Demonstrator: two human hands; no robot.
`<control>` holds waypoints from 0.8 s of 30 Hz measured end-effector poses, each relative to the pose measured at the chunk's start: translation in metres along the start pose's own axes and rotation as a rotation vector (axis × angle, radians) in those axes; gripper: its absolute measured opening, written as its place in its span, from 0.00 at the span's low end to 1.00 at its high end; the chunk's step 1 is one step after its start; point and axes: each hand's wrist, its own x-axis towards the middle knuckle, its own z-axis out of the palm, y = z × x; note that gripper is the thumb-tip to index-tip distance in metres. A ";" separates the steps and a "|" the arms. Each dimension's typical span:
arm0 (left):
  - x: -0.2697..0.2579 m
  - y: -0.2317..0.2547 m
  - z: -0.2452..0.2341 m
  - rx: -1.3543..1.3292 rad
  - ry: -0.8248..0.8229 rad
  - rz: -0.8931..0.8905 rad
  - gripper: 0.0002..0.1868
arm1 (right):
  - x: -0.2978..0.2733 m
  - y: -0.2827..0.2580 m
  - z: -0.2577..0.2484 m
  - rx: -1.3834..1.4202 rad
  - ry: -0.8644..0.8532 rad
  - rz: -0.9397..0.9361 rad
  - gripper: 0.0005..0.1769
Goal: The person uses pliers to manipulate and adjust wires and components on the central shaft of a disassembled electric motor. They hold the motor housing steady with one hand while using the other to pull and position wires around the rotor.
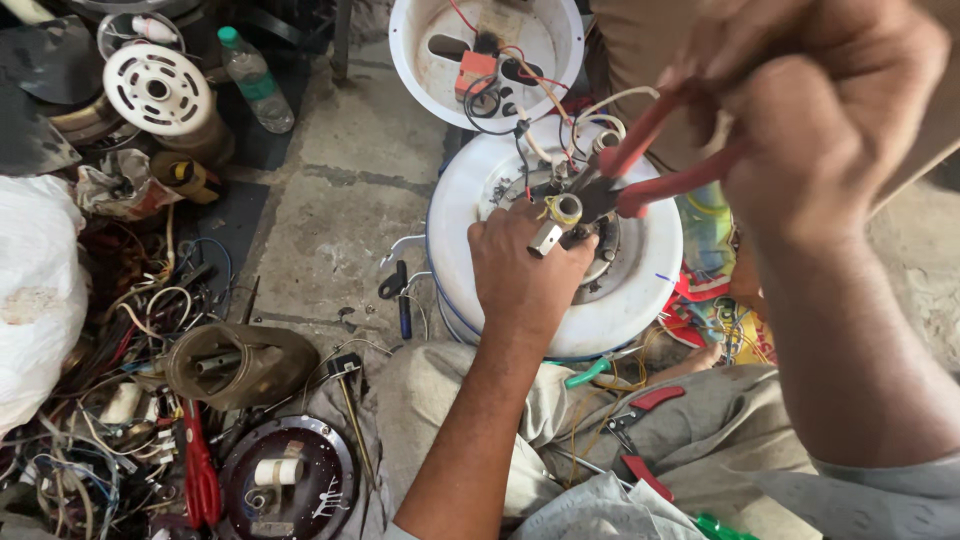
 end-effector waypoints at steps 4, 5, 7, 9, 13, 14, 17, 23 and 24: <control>-0.001 -0.001 0.001 -0.003 -0.001 -0.002 0.18 | 0.009 -0.018 0.005 0.042 -0.021 -0.021 0.11; -0.001 -0.001 0.002 0.004 0.010 0.006 0.18 | 0.009 -0.019 0.009 0.015 -0.029 -0.030 0.12; -0.001 -0.002 0.003 -0.011 0.030 0.017 0.18 | 0.006 -0.020 0.017 -0.038 -0.044 -0.048 0.13; -0.002 -0.001 0.002 -0.054 0.050 0.027 0.16 | 0.007 -0.019 0.020 -0.081 -0.052 -0.061 0.13; -0.002 -0.001 0.001 -0.095 0.063 0.031 0.18 | 0.008 -0.017 0.018 -0.098 -0.030 -0.118 0.13; -0.002 -0.001 0.002 -0.100 0.051 0.026 0.17 | 0.007 -0.016 0.017 -0.169 -0.045 -0.156 0.13; -0.003 -0.003 0.003 -0.090 0.099 0.066 0.20 | 0.007 -0.008 0.022 -0.398 -0.120 -0.237 0.11; -0.003 -0.003 0.003 -0.109 0.011 -0.007 0.19 | 0.008 -0.019 0.010 -0.095 -0.042 -0.079 0.13; -0.004 -0.004 0.005 -0.099 0.017 -0.019 0.21 | 0.006 -0.023 0.007 -0.085 -0.033 -0.068 0.13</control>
